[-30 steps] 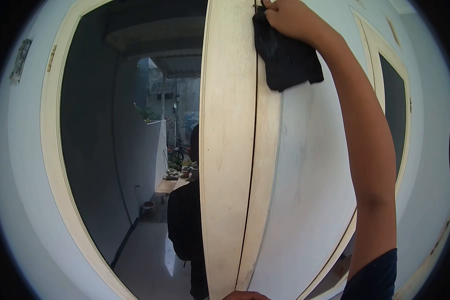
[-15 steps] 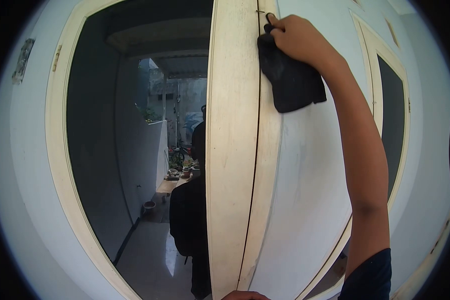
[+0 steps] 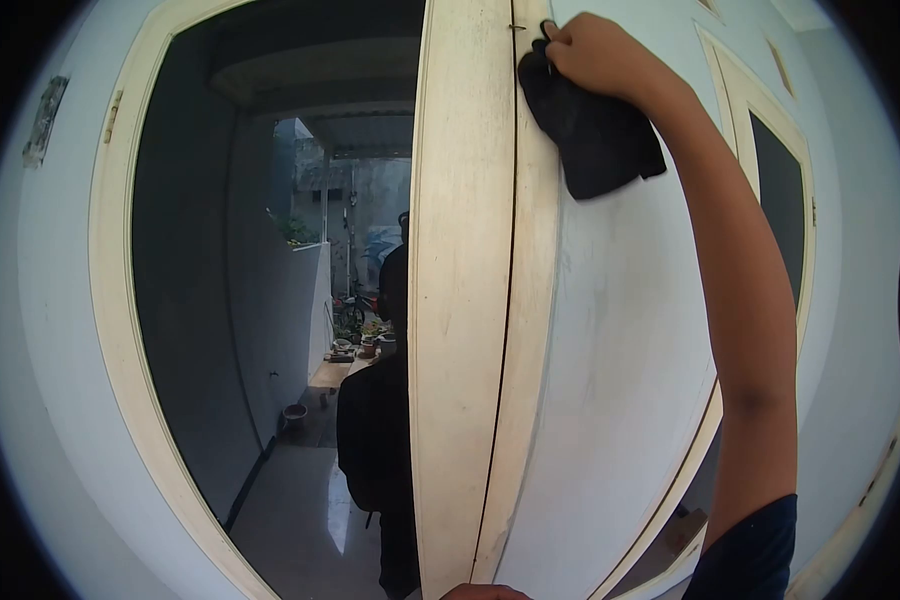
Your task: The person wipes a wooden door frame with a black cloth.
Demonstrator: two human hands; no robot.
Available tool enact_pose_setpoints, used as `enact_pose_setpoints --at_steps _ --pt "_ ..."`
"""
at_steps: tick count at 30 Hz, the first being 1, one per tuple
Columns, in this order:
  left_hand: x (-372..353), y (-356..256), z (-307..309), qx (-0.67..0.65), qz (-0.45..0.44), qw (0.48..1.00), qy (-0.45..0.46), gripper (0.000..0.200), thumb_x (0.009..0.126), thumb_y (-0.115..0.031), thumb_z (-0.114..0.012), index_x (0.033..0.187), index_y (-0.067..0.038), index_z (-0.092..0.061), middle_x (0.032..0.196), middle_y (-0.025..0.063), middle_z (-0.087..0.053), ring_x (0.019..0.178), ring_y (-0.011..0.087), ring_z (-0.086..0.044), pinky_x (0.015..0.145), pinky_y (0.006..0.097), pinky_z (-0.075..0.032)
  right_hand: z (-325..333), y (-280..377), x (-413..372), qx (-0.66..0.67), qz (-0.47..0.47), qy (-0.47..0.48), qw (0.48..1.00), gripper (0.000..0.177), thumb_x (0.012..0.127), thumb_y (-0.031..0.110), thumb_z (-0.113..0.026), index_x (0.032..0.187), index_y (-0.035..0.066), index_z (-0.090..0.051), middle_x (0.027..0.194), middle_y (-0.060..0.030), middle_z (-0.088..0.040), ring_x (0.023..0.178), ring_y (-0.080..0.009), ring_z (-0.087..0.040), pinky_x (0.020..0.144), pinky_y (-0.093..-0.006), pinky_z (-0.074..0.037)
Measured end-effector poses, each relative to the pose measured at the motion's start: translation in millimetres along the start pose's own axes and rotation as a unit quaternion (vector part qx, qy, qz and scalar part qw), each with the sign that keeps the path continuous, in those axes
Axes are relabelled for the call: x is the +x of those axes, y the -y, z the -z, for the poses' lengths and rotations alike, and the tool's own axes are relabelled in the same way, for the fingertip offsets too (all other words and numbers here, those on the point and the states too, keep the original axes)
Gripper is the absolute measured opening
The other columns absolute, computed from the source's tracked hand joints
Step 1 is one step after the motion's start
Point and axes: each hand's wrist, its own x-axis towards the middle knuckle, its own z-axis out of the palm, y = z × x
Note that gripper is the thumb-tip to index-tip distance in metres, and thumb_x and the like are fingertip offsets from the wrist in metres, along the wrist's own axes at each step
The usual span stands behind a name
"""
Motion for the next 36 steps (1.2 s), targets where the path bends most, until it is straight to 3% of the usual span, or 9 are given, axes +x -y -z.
enact_pose_setpoints --at_steps 3,15,17,22,23,24,26,33,36 --pt "-4.3 -5.6 0.8 0.013 -0.002 1.0 0.012 0.039 0.098 -0.037 -0.063 0.109 0.0 -0.069 0.101 0.0126 -0.071 0.098 0.023 -0.066 0.088 0.0379 -0.051 6.7 8.1 -41.5 0.04 -0.038 0.096 0.994 0.04 0.095 0.03 -0.051 0.083 -0.003 -0.071 0.08 -0.0264 -0.068 0.083 -0.0432 -0.066 0.079 -0.0475 -0.052" --pt "1.2 4.9 -3.5 0.017 -0.029 0.999 0.042 0.042 0.097 -0.041 -0.064 0.108 -0.001 -0.07 0.1 0.0131 -0.071 0.096 0.0227 -0.066 0.084 0.0366 -0.052 -5.6 2.4 4.8 0.002 -0.07 0.006 0.998 0.033 0.091 0.027 -0.054 0.096 -0.001 -0.072 0.095 -0.0258 -0.068 0.092 -0.0424 -0.066 0.086 -0.0458 -0.052" --pt "-0.5 3.5 0.0 0.007 -0.033 0.999 0.038 0.042 0.097 -0.041 -0.064 0.108 -0.001 -0.07 0.1 0.0129 -0.071 0.095 0.0225 -0.066 0.083 0.0363 -0.052 7.7 18.6 -23.3 0.01 -0.079 0.085 0.993 0.034 0.092 0.027 -0.054 0.098 -0.001 -0.071 0.096 -0.027 -0.068 0.096 -0.0417 -0.065 0.087 -0.0462 -0.051" --pt "6.6 -12.1 11.1 0.025 -0.02 0.998 0.046 0.039 0.097 -0.039 -0.064 0.109 -0.002 -0.07 0.101 0.0123 -0.071 0.096 0.0221 -0.066 0.084 0.0344 -0.052 -1.9 -8.2 1.5 0.07 -0.064 0.009 0.995 0.042 0.095 0.032 -0.054 0.084 -0.005 -0.071 0.085 -0.0286 -0.068 0.084 -0.0475 -0.064 0.082 -0.0467 -0.052" --pt "8.6 -14.9 12.2 0.026 -0.021 0.999 0.043 0.039 0.097 -0.039 -0.064 0.109 -0.002 -0.07 0.101 0.0123 -0.071 0.096 0.0221 -0.066 0.084 0.0344 -0.052 -17.3 -26.9 24.5 0.087 -0.051 -0.061 0.993 0.04 0.093 0.027 -0.056 0.079 -0.009 -0.066 0.066 -0.0269 -0.061 0.061 -0.0376 -0.061 0.069 -0.0415 -0.05" --pt "11.8 -16.8 13.0 0.031 -0.035 0.998 0.041 0.038 0.097 -0.037 -0.064 0.109 -0.002 -0.069 0.102 0.012 -0.071 0.096 0.0219 -0.066 0.084 0.0339 -0.052 -12.9 -30.5 44.8 0.087 -0.08 -0.037 0.992 0.042 0.093 0.029 -0.056 0.08 -0.009 -0.067 0.067 -0.0282 -0.062 0.062 -0.039 -0.062 0.07 -0.0424 -0.051" --pt "16.1 -18.3 13.4 0.041 -0.05 0.997 0.039 0.036 0.097 -0.036 -0.064 0.11 -0.002 -0.069 0.103 0.0117 -0.07 0.096 0.0216 -0.066 0.084 0.0333 -0.052 -7.0 -33.6 70.3 -0.019 0.033 -0.065 0.997 0.045 0.094 0.033 -0.055 0.084 -0.008 -0.07 0.069 -0.0261 -0.065 0.065 -0.0353 -0.065 0.07 -0.0419 -0.052" --pt "13.7 -16.4 13.1 0.031 -0.056 0.997 0.038 0.035 0.097 -0.035 -0.065 0.108 -0.003 -0.07 0.101 0.0118 -0.07 0.095 0.0216 -0.066 0.083 0.034 -0.052 4.8 -31.0 47.7 0.044 -0.051 0.029 0.997 0.034 0.092 0.024 -0.054 0.094 -0.005 -0.072 0.083 -0.028 -0.068 0.071 -0.0359 -0.068 0.075 -0.0406 -0.052" --pt "12.0 -17.0 11.9 0.028 -0.054 0.997 0.054 0.037 0.097 -0.037 -0.065 0.108 -0.002 -0.07 0.1 0.0122 -0.071 0.095 0.0211 -0.066 0.082 0.0338 -0.052 -21.4 -29.1 9.5 0.095 -0.029 -0.075 0.992 0.03 0.089 0.023 -0.056 0.089 -0.002 -0.073 0.075 -0.0252 -0.067 0.067 -0.0362 -0.065 0.074 -0.0425 -0.051"
